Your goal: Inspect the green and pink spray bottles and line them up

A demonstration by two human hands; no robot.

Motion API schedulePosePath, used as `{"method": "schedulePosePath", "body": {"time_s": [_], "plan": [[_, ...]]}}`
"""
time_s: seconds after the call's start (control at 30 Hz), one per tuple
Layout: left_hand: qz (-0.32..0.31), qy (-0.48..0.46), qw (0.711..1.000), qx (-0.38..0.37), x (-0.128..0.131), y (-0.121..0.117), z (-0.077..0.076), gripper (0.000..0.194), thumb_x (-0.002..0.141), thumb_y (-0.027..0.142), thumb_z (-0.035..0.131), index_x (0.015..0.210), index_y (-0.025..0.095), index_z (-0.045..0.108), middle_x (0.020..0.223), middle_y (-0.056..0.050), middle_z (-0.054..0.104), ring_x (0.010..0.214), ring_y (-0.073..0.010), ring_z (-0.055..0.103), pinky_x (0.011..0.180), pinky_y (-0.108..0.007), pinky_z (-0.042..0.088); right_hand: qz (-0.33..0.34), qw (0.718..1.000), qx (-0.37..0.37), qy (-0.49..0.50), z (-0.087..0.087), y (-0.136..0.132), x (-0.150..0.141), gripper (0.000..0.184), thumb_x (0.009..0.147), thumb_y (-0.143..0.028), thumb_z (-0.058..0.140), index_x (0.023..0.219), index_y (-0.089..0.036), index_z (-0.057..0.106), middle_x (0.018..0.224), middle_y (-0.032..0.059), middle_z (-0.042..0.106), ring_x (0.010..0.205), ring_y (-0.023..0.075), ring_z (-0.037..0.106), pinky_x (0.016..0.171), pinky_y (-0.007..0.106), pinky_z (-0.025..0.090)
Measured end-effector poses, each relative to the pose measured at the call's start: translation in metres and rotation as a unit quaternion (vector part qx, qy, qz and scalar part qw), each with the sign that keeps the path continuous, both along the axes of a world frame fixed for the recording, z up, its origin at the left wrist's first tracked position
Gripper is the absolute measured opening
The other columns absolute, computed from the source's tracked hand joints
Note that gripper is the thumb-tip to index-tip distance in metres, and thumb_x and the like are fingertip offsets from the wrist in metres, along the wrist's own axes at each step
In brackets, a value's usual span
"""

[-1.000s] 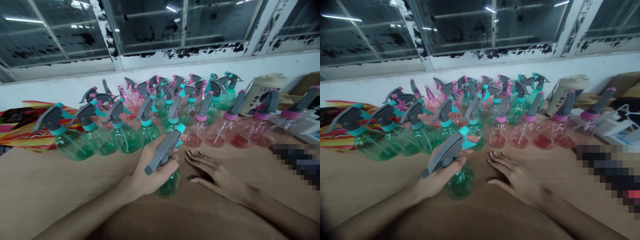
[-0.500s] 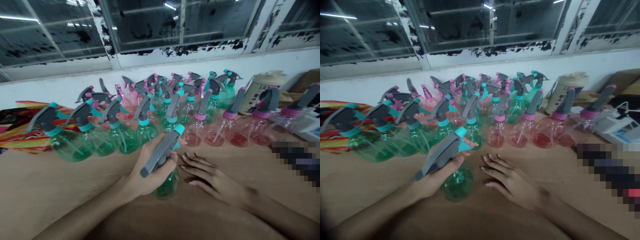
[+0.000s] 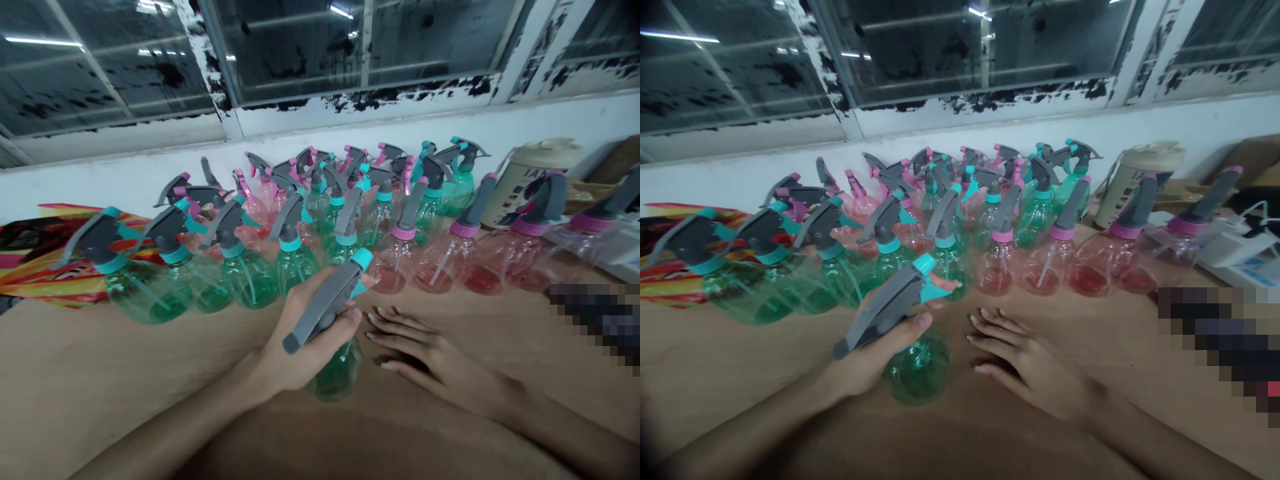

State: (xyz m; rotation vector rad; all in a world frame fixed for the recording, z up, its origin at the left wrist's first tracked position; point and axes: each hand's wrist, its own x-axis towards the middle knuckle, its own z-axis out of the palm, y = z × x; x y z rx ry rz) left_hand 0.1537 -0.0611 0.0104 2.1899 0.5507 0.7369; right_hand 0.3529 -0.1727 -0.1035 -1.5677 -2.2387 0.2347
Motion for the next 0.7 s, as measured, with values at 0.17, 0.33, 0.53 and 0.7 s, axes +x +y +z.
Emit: {"method": "schedulePosePath", "body": {"time_s": [0.17, 0.33, 0.53, 0.7], "plan": [[0.029, -0.011, 1.000, 0.000, 0.0000, -0.0039, -0.0070, 0.009, 0.077, 0.020, 0.049, 0.082, 0.022, 0.057, 0.066, 0.002, 0.060, 0.060, -0.0152, 0.060, 0.057, -0.027, 0.050, -0.008, 1.000, 0.004, 0.017, 0.0024, -0.0003, -0.0012, 0.046, 0.090, -0.035, 0.048, 0.136, -0.031, 0.039, 0.142, -0.0024, 0.040, 0.133, 0.0206, 0.032, 0.109, 0.046, 0.029], [0.031, -0.022, 0.999, 0.007, 0.0005, -0.0058, -0.0085, 0.012, 0.076, 0.017, 0.049, 0.082, 0.022, 0.057, 0.071, 0.001, 0.065, 0.059, -0.0135, 0.060, 0.055, -0.025, 0.049, -0.006, 1.000, 0.005, 0.029, 0.0012, 0.0002, -0.0006, 0.046, 0.090, -0.035, 0.049, 0.135, -0.032, 0.040, 0.142, -0.0016, 0.041, 0.132, 0.0218, 0.032, 0.109, 0.048, 0.029], [0.035, -0.022, 0.999, 0.004, 0.0007, -0.0064, -0.0084, 0.010, 0.076, 0.016, 0.050, 0.082, 0.022, 0.057, 0.074, 0.001, 0.065, 0.062, -0.0137, 0.062, 0.058, -0.025, 0.050, -0.006, 1.000, 0.006, 0.022, 0.0015, 0.0006, 0.0000, 0.044, 0.090, -0.036, 0.049, 0.134, -0.031, 0.043, 0.142, -0.0016, 0.041, 0.132, 0.0214, 0.032, 0.109, 0.047, 0.029], [0.033, -0.017, 0.999, -0.002, 0.0009, -0.0058, -0.0097, 0.009, 0.077, 0.019, 0.049, 0.081, 0.022, 0.056, 0.067, 0.002, 0.063, 0.057, -0.0136, 0.060, 0.051, -0.023, 0.047, -0.003, 1.000, 0.005, 0.011, 0.0012, 0.0006, 0.0004, 0.044, 0.090, -0.037, 0.048, 0.134, -0.031, 0.043, 0.143, -0.0018, 0.039, 0.133, 0.0209, 0.031, 0.109, 0.047, 0.028]]}}
